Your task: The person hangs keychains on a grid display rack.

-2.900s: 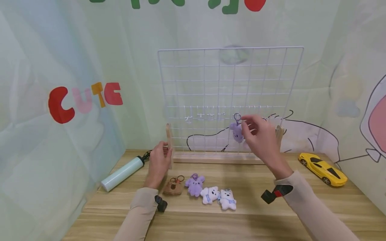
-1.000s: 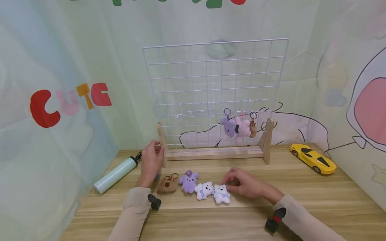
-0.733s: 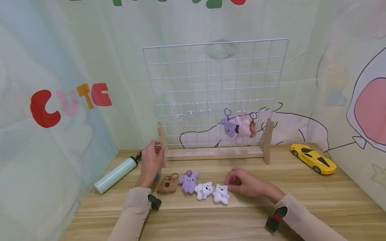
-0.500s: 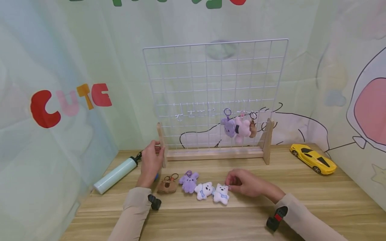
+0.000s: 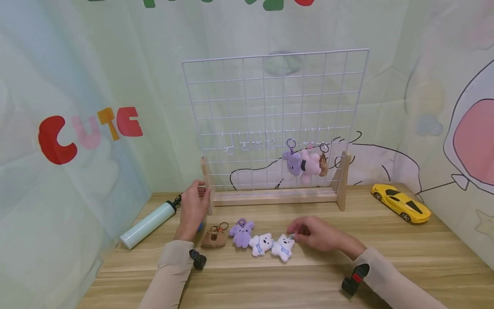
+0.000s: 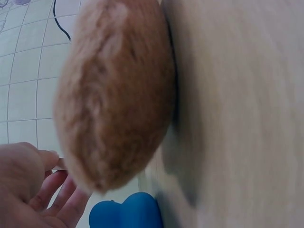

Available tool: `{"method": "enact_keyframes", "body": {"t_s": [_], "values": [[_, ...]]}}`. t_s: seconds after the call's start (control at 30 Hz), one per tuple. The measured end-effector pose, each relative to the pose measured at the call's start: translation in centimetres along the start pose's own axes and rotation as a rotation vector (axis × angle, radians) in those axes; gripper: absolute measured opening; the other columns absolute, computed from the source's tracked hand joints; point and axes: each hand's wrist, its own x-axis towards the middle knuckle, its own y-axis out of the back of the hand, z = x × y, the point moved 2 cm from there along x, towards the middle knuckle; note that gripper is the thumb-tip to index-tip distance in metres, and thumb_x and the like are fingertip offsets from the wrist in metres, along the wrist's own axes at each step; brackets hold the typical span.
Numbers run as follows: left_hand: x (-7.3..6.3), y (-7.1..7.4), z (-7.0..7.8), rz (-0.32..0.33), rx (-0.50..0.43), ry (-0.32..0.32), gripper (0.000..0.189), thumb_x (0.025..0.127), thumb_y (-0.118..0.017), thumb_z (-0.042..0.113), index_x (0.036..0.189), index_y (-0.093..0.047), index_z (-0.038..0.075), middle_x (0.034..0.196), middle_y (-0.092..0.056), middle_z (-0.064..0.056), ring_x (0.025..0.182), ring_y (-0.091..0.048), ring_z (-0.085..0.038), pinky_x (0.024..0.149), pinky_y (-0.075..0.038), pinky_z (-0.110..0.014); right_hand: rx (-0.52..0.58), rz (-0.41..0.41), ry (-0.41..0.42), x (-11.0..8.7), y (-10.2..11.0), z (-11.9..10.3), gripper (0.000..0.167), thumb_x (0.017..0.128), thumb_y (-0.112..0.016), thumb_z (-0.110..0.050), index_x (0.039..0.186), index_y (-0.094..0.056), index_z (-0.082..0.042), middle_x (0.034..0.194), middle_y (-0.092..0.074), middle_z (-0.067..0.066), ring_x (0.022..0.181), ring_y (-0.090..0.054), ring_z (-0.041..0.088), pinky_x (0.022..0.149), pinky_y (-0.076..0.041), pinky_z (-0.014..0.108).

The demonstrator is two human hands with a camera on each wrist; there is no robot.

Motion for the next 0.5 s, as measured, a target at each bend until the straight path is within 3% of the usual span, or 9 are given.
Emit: {"method": "enact_keyframes", "body": {"t_s": [0.23,0.4,0.5], "values": [[0.1,-0.1,0.0,0.006,-0.004,0.000,0.029,0.106,-0.072,0.013,0.128,-0.065,-0.003,0.116,-0.078,-0.026,0.104,-0.079,-0.040,0.088,-0.067,-0.055,0.021,0.087,0.017,0.4,0.5,-0.6,0.008,0.108,-0.068,-0.016,0.107,-0.075,-0.013,0.094,-0.075,-0.002,0.086,-0.067,0.007,0.078,-0.060,0.024],[0.1,-0.1,-0.1,0.013,-0.003,0.002,0.029,0.105,-0.073,0.012,0.128,-0.065,-0.003,0.116,-0.078,-0.026,0.104,-0.079,-0.040,0.088,-0.067,-0.055,0.042,0.144,0.044,0.5,1.3,-1.2,0.007,0.109,-0.065,-0.014,0.113,-0.071,-0.012,0.100,-0.075,0.001,0.091,-0.068,0.012,0.078,-0.060,0.025],[0.1,-0.1,0.0,0.013,-0.004,0.000,0.028,0.105,-0.072,0.011,0.128,-0.065,-0.003,0.115,-0.078,-0.026,0.104,-0.079,-0.040,0.089,-0.067,-0.056,0.065,0.198,0.056,0.5,2.0,-1.7,0.010,0.111,-0.063,-0.015,0.117,-0.069,-0.010,0.102,-0.075,0.005,0.093,-0.070,0.022,0.075,-0.061,0.026]]}}
